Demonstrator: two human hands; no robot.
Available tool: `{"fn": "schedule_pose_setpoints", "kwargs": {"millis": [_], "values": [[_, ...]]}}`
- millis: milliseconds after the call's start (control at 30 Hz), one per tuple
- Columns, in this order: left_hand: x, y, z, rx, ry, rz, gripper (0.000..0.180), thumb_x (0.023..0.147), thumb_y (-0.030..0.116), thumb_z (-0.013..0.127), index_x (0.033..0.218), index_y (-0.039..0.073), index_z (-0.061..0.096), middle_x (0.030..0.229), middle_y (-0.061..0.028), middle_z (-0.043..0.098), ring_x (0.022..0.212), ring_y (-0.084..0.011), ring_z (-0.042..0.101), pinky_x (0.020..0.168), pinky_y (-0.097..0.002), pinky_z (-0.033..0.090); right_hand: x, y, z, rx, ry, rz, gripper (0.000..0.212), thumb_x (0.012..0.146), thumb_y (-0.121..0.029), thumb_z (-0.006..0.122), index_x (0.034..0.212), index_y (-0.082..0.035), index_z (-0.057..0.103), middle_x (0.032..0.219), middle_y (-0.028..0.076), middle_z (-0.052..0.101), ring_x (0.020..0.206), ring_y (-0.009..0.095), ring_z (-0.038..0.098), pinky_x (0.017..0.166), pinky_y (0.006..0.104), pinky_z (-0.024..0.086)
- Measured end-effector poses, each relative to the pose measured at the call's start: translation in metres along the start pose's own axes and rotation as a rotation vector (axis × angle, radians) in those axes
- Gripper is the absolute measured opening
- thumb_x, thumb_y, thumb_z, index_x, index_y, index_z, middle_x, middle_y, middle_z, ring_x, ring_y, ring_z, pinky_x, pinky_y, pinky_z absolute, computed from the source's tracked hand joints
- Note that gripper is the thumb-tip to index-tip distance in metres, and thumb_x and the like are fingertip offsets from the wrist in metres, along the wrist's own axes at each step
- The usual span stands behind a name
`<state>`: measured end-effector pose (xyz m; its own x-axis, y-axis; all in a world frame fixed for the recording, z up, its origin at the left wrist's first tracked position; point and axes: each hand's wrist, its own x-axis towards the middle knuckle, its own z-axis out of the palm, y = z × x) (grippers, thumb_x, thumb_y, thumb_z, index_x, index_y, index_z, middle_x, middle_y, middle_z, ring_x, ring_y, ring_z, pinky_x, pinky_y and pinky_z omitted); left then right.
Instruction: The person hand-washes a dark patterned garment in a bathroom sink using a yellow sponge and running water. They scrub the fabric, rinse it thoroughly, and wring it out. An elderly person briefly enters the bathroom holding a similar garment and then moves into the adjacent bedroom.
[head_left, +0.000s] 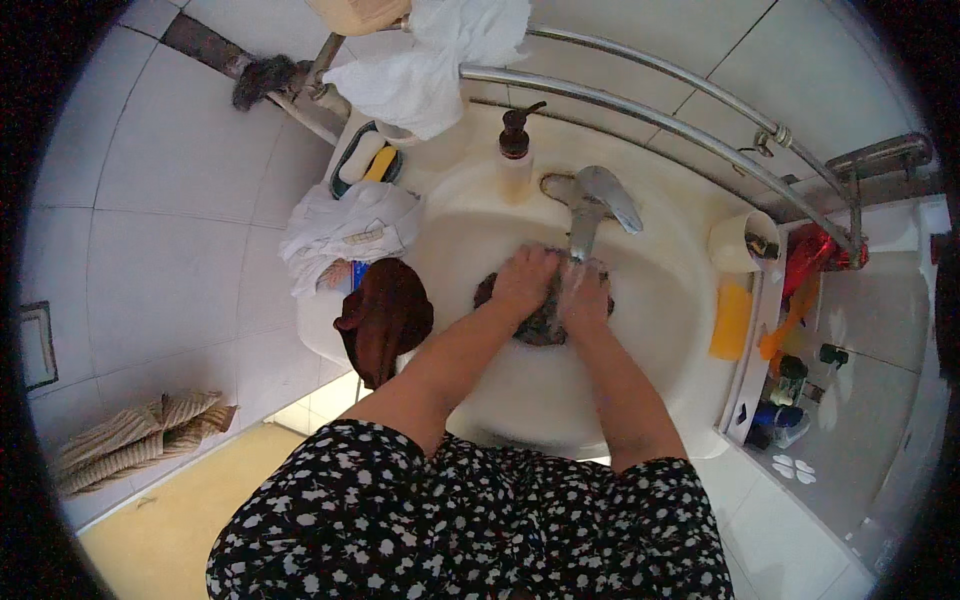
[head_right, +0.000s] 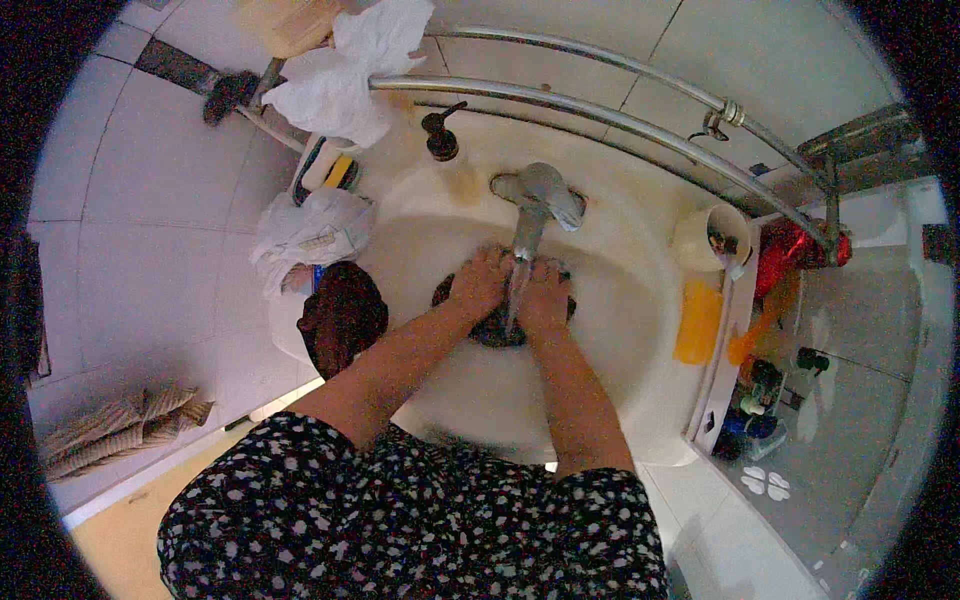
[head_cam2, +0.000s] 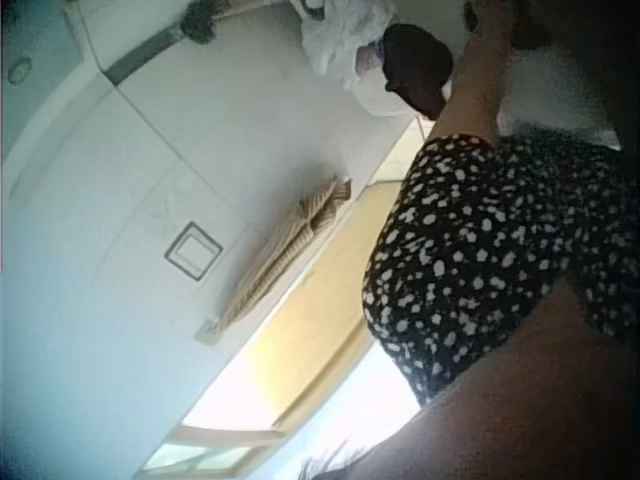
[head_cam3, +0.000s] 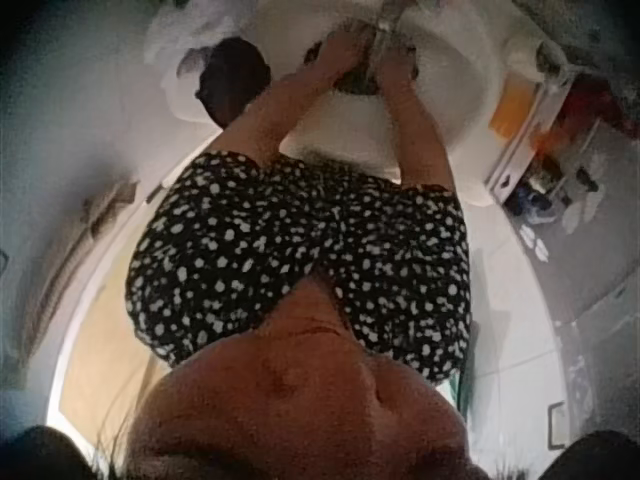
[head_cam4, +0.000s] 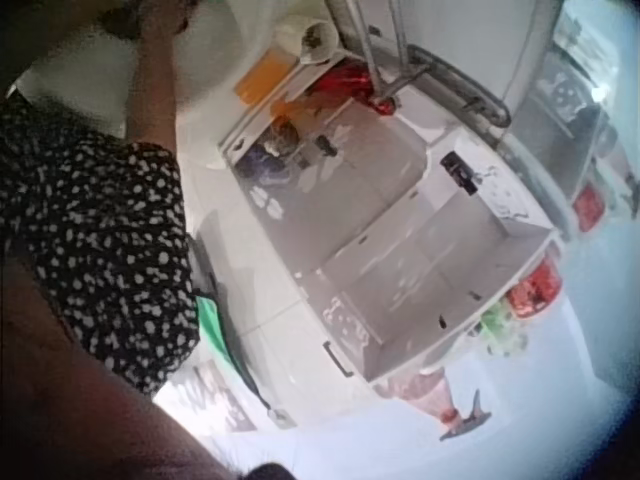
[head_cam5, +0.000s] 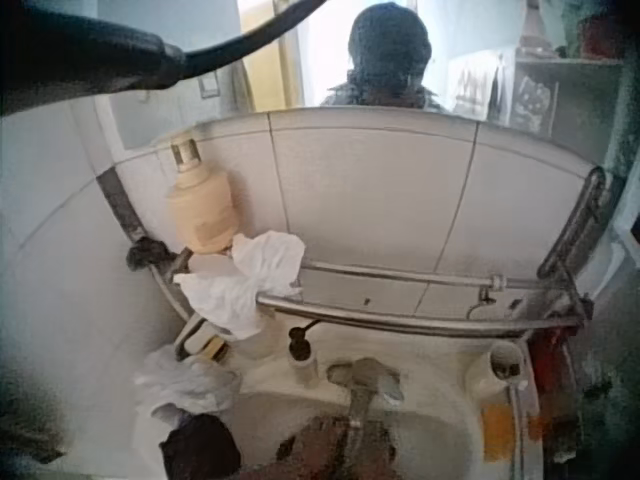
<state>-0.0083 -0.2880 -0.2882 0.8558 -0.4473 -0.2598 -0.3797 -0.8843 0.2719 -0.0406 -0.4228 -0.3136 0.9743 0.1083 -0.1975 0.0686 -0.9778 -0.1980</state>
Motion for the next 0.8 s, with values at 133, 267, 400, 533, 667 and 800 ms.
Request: {"fn": "schedule_pose_setpoints", "kwargs": {"millis": [133,267,400,533,667,800], "values": [[0.012,-0.017,0.022,-0.195,0.102,-0.02,0.033,0.086,0.023,0.046,0.113,0.004,0.05,0.112,-0.0156,0.053,0.105,-0.0314,0.052,0.084,-0.0412,0.045,0.004,0.003,0.003,0.23,0.085,0.099,0.042,0.083,-0.03,0.054,0.113,-0.002,0.046,0.104,0.02,0.055,0.098,0.037,0.053,0.082,0.0466,0.043],[0.01,-0.018,-0.032,-0.49,0.022,-0.136,0.039,0.087,0.035,0.048,0.105,0.002,0.055,0.102,-0.0159,0.06,0.096,-0.0319,0.057,0.082,-0.0412,0.044,-0.005,0.023,-0.071,0.71,-0.089,0.196,0.057,0.079,-0.04,0.058,0.122,-0.006,0.043,0.109,0.021,0.054,0.106,0.039,0.05,0.088,0.0434,0.041],[-0.031,-0.02,-0.096,-0.983,0.0,-0.179,0.043,0.088,0.04,0.05,0.104,0.001,0.058,0.097,-0.0118,0.062,0.089,-0.0249,0.059,0.08,-0.0351,0.044,-0.046,0.023,-0.138,0.448,-0.085,-0.039,0.076,0.068,-0.032,0.073,0.132,-0.012,0.036,0.126,0.023,0.046,0.117,0.036,0.045,0.097,0.041,0.037],[-0.068,-0.01,-0.154,-1.313,-0.03,-0.307,0.042,0.086,0.039,0.055,0.109,0.004,0.058,0.099,-0.0046,0.06,0.09,-0.0124,0.055,0.082,-0.0274,0.042,-0.061,0.057,-0.131,0.29,-0.157,-0.022,0.043,0.069,-0.014,0.07,0.108,-0.006,0.054,0.101,0.013,0.058,0.101,0.027,0.054,0.08,0.0376,0.045],[-0.098,-0.003,-0.192,-1.458,0.034,-0.172,0.033,0.088,0.033,0.055,0.104,0.004,0.06,0.093,-0.0004,0.06,0.083,-0.0092,0.055,0.076,-0.0247,0.044,-0.078,0.056,-0.167,0.555,-0.046,0.107,0.024,0.073,-0.009,0.065,0.095,-0.005,0.056,0.097,0.008,0.059,0.092,0.023,0.056,0.075,0.0339,0.044],[-0.122,0.015,-0.23,-1.558,0.026,-0.02,0.031,0.088,0.032,0.055,0.102,0.005,0.059,0.088,0.0008,0.06,0.08,-0.0087,0.055,0.073,-0.0237,0.044,-0.079,0.055,-0.151,0.934,0.235,0.013,0.025,0.079,-0.009,0.058,0.103,-0.009,0.05,0.097,0.008,0.058,0.085,0.021,0.056,0.073,0.0331,0.045]]}}
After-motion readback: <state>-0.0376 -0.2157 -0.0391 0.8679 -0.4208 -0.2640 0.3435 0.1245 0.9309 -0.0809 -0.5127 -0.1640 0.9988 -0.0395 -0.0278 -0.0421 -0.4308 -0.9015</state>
